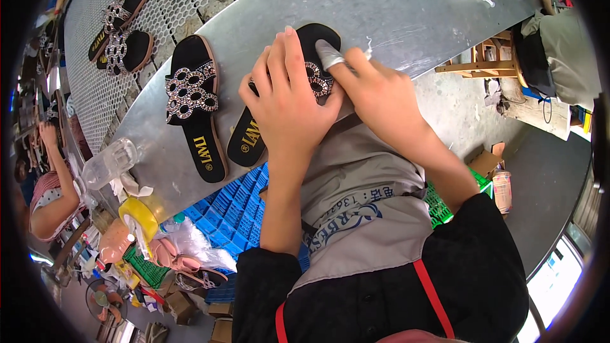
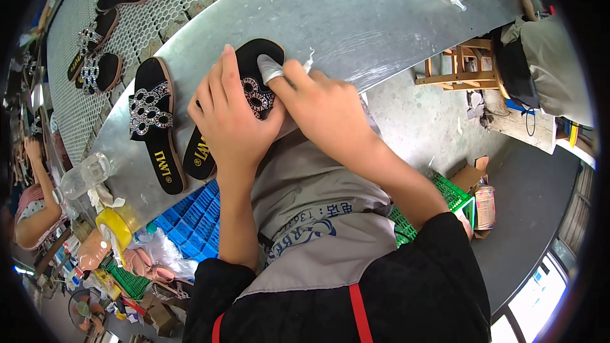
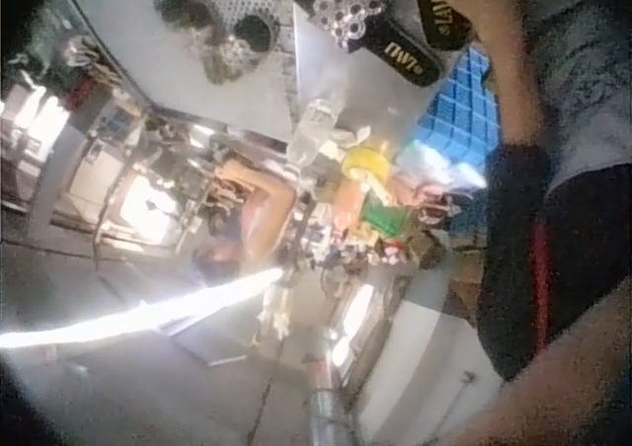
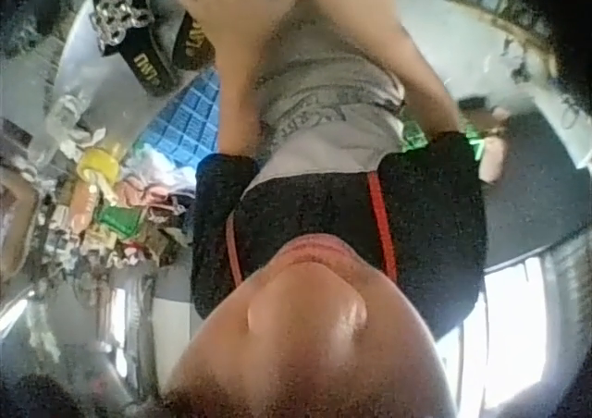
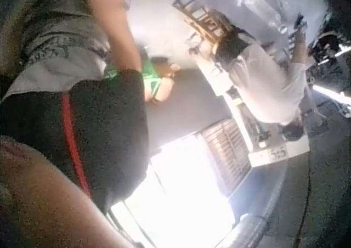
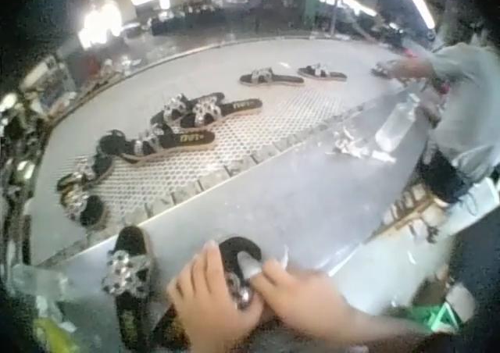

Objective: Cleaning and wiping the inside and outside of various sandals using a small white cloth and a liquid from a plastic bottle.

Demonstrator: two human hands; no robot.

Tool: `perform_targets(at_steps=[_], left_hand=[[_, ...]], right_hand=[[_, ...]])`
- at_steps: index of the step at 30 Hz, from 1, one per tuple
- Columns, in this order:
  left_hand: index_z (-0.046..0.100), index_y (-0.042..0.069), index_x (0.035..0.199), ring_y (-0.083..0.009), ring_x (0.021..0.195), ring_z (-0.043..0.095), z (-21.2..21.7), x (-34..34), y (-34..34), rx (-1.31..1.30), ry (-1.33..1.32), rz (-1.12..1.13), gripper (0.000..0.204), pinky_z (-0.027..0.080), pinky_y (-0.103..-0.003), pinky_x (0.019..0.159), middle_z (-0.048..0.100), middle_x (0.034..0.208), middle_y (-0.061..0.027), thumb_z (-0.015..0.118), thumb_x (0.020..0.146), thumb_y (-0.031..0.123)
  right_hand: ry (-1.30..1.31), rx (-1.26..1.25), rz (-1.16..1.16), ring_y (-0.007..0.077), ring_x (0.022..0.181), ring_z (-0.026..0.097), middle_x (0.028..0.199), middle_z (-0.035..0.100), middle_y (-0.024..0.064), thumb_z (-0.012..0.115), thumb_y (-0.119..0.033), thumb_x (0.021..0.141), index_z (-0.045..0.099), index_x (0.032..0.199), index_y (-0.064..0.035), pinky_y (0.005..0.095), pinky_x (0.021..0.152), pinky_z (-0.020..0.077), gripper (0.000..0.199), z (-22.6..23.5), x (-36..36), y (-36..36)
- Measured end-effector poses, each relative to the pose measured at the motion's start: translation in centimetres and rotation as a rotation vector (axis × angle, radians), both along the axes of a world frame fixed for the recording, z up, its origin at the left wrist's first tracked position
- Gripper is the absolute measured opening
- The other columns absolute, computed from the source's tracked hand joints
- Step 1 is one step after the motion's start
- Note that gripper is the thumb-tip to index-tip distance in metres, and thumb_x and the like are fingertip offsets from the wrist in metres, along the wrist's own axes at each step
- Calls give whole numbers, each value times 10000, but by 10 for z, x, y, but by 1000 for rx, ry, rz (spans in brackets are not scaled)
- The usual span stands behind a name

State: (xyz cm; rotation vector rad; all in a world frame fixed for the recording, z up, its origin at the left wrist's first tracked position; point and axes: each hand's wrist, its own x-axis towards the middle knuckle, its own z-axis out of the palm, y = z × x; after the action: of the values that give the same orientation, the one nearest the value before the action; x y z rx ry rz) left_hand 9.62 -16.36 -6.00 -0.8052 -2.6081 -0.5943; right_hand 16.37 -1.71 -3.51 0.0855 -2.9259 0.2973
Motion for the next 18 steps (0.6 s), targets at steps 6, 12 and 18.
perform_targets(at_steps=[6,12,18], left_hand=[[505,-1,1466,-292,1217,572,5,5,-3,-2,-14,-6,853,407,-504,977,616,1366,-124,763,771,421],[518,3,1450,-303,1227,559,7,18,-1,-36,-27,39,825,389,-479,996,594,1372,-127,769,775,405],[560,-24,1393,-306,1239,547,4,27,6,-40,-25,86,813,403,-527,953,575,1434,-141,754,768,457]], right_hand=[[-6,219,-99,218,734,710,977,551,52,654,-89,819,650,1121,-116,358,553,571,304,1,-18,59],[2,93,-110,262,710,713,988,564,82,657,-17,774,629,1092,-86,397,545,567,327,22,4,30],[-24,-67,-74,254,695,709,973,557,72,673,-27,768,627,1089,-94,377,540,566,331,17,22,-2]])
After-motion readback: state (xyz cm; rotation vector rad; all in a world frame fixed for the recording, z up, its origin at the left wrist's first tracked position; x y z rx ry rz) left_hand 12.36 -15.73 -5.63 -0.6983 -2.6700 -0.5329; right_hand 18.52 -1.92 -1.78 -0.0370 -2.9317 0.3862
